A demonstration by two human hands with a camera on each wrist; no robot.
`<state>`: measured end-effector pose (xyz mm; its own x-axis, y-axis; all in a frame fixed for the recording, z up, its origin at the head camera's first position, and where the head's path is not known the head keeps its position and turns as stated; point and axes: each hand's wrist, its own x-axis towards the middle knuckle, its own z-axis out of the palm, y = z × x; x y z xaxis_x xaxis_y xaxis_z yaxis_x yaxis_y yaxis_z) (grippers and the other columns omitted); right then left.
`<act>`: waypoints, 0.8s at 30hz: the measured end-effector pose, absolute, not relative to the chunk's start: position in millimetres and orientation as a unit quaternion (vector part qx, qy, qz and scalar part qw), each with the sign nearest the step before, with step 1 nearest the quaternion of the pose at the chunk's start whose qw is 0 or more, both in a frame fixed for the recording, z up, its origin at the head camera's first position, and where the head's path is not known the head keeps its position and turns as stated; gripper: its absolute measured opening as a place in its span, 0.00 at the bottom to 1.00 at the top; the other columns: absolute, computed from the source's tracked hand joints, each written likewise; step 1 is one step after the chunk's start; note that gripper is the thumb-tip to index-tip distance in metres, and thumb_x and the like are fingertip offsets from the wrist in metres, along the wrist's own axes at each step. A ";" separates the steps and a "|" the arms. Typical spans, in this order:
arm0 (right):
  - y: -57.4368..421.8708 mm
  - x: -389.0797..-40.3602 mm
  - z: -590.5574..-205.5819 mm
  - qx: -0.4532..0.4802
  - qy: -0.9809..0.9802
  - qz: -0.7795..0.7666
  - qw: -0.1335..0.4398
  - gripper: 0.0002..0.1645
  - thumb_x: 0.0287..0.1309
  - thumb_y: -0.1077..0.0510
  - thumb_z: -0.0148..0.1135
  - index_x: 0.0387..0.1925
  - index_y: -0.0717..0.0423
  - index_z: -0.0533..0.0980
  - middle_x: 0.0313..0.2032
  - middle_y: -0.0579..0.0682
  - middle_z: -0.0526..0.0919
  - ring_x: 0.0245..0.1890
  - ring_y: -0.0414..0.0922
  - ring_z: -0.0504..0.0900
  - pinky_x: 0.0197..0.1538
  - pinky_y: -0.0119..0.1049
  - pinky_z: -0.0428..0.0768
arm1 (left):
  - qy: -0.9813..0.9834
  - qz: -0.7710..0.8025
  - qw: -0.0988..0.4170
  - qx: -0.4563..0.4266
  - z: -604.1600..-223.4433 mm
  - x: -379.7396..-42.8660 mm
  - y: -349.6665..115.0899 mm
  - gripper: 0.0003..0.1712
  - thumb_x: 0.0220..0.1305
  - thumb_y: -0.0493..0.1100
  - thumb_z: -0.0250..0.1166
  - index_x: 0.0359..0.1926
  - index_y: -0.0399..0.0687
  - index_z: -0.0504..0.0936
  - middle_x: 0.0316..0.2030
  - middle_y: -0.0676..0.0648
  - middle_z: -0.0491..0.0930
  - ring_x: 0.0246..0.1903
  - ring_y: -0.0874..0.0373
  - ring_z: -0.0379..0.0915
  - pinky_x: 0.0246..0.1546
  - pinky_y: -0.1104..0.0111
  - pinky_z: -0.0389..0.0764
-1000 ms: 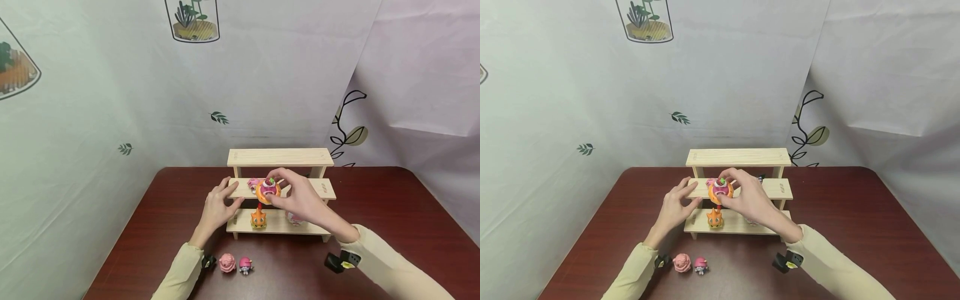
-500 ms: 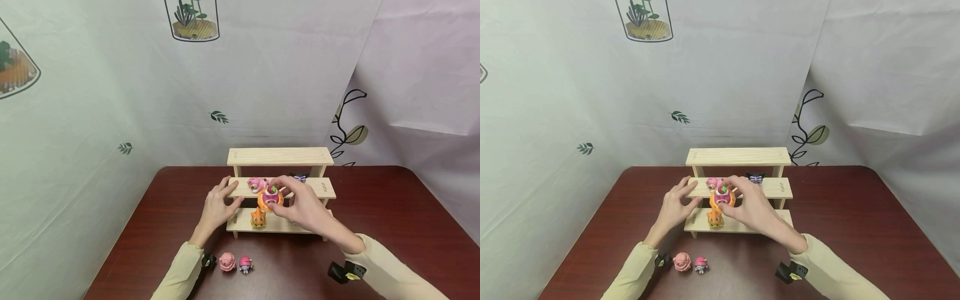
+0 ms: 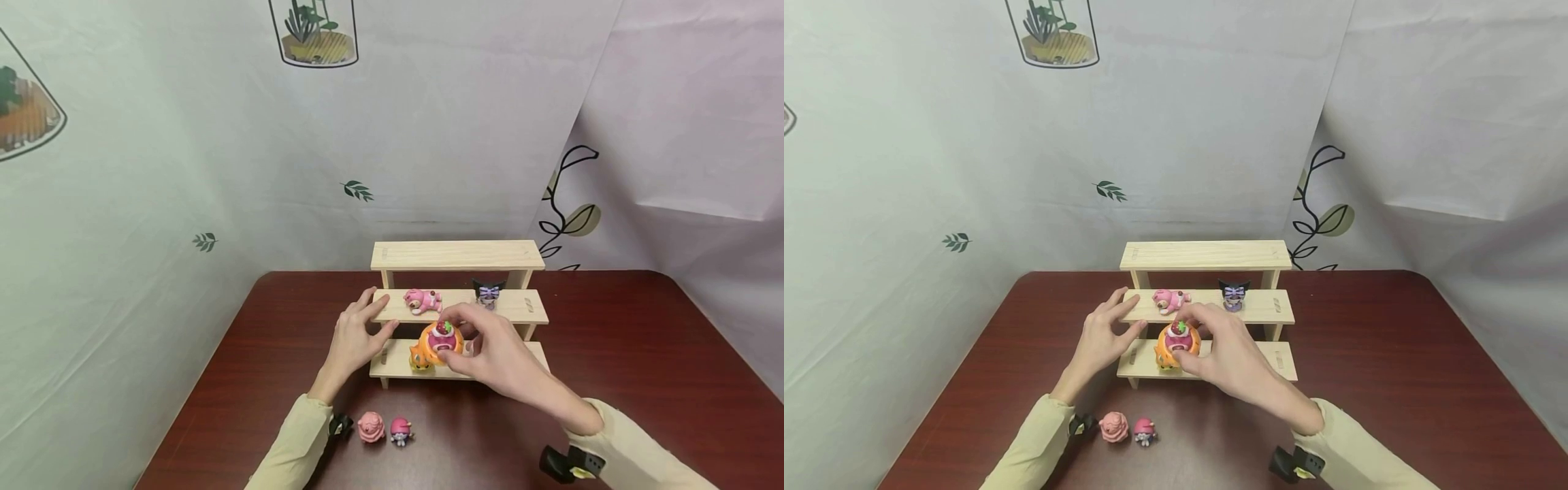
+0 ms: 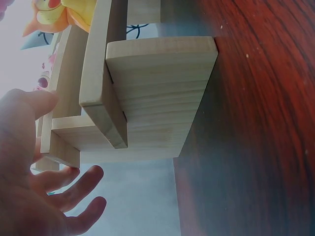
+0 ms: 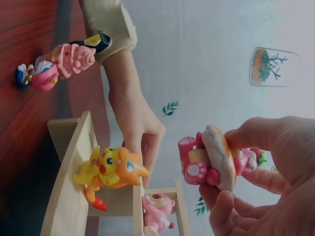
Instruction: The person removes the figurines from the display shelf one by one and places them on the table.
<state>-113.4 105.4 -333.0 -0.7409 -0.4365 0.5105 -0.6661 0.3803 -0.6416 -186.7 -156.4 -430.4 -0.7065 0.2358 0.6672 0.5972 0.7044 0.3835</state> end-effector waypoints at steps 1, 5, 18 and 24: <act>105.2 -112.5 -333.4 0.337 -0.820 0.443 0.131 0.21 0.48 0.65 0.76 0.45 0.51 0.79 0.38 0.40 0.81 0.33 0.39 0.83 0.30 0.38 0.79 | -0.873 -0.301 0.300 -0.238 -430.5 -186.8 -156.4 0.28 0.56 0.47 0.75 0.57 0.40 0.84 0.59 0.32 0.76 0.48 0.34 0.78 0.46 0.39 0.75; 104.9 -109.5 -335.8 0.349 -0.817 0.437 0.142 0.22 0.47 0.65 0.76 0.44 0.49 0.79 0.37 0.39 0.80 0.33 0.39 0.82 0.28 0.36 0.78 | -0.876 -0.304 0.293 -0.235 -430.6 -187.2 -156.8 0.28 0.57 0.48 0.74 0.57 0.40 0.84 0.59 0.33 0.76 0.49 0.33 0.78 0.47 0.39 0.75; 106.4 -97.0 -342.0 0.336 -0.832 0.420 0.134 0.25 0.42 0.65 0.78 0.43 0.48 0.78 0.36 0.36 0.79 0.33 0.36 0.78 0.28 0.33 0.77 | -0.876 -0.304 0.291 -0.236 -432.1 -187.7 -157.8 0.27 0.57 0.48 0.74 0.57 0.41 0.84 0.59 0.33 0.76 0.49 0.34 0.78 0.47 0.38 0.75; 107.6 -92.6 -344.8 0.341 -0.832 0.420 0.128 0.26 0.41 0.65 0.79 0.44 0.48 0.78 0.36 0.36 0.78 0.33 0.36 0.78 0.27 0.33 0.77 | -0.876 -0.305 0.290 -0.235 -431.9 -187.8 -157.7 0.27 0.57 0.48 0.74 0.57 0.41 0.84 0.59 0.32 0.76 0.48 0.33 0.78 0.47 0.38 0.74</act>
